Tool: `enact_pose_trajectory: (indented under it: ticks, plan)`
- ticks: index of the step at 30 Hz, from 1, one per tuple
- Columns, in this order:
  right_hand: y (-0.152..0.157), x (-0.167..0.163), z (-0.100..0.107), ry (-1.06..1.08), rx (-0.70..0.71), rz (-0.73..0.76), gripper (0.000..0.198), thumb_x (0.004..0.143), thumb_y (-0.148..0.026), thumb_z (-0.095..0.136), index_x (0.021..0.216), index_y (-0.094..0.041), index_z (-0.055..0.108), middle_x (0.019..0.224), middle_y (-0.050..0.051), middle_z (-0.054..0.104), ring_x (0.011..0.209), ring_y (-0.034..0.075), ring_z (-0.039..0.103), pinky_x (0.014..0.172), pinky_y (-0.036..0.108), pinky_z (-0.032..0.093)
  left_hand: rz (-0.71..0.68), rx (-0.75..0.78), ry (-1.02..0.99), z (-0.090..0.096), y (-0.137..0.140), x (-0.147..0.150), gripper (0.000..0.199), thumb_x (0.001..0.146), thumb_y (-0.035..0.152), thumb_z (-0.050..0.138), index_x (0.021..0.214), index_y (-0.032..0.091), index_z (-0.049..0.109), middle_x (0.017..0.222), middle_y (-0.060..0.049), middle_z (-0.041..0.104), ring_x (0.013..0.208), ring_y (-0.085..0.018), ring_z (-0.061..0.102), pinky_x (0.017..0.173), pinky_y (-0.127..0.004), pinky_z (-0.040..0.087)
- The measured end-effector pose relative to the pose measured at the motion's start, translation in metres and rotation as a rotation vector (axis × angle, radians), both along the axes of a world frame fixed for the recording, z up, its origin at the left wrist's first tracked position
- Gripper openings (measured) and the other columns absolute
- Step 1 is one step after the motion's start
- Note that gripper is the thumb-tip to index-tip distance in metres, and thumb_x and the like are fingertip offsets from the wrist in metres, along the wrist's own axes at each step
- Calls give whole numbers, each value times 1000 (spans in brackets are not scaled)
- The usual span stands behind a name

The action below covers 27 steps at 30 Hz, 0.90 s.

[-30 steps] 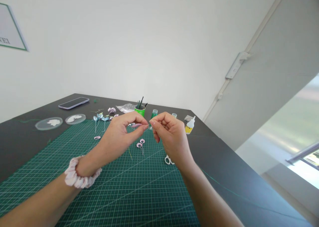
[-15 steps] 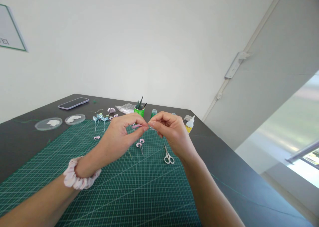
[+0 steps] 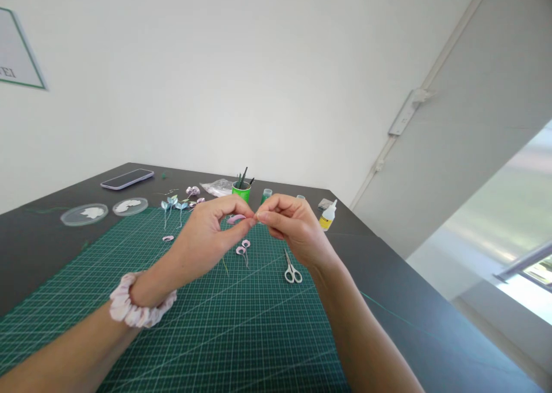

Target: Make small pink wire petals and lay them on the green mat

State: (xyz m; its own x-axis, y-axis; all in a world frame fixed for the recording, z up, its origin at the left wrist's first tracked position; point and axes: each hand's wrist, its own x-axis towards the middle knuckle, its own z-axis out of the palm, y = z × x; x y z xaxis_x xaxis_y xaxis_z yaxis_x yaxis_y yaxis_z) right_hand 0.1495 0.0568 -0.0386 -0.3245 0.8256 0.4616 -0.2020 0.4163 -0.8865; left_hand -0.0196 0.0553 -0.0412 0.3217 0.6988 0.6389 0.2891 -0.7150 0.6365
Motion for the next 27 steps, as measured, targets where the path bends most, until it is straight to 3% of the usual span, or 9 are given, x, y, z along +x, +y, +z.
enact_pose_trajectory:
  ticks: [7, 15, 18, 22, 27]
  plan:
    - [-4, 4, 8, -68, 91, -48, 13, 72, -27, 74, 63, -20, 69, 57, -4, 57, 53, 8, 40, 52, 26, 32, -6, -78, -29, 2, -3, 2, 14, 80, 26, 59, 69, 18, 63, 64, 3, 58, 60, -11, 52, 56, -24, 39]
    - [1, 1, 5, 16, -6, -73, 17, 70, -27, 75, 61, -18, 65, 51, -7, 47, 47, 6, 31, 47, 25, 25, -36, -15, -51, 3, -3, 3, 13, 81, 24, 59, 70, 19, 64, 65, 3, 60, 61, -11, 53, 57, -24, 40]
    - [4, -1, 2, 44, -81, -60, 16, 72, -26, 73, 63, -17, 64, 50, -8, 43, 44, 5, 25, 43, 24, 18, -11, -4, -73, 3, -3, 3, 13, 80, 23, 59, 69, 19, 63, 64, 3, 59, 60, -11, 52, 56, -24, 40]
    - [5, -5, -2, 158, -233, 69, 16, 72, -26, 72, 65, -17, 61, 46, -11, 32, 42, 4, 16, 40, 22, 12, 6, -4, -152, 5, -4, 3, 11, 79, 21, 58, 69, 19, 62, 63, 3, 58, 58, -10, 50, 55, -24, 40]
    - [0, -18, -5, 358, -437, 247, 16, 71, -22, 71, 64, -17, 57, 48, -10, 34, 44, 5, 16, 39, 18, 12, 59, 15, -226, 8, -5, 5, 11, 79, 21, 58, 68, 19, 61, 65, 2, 59, 63, -12, 52, 60, -26, 43]
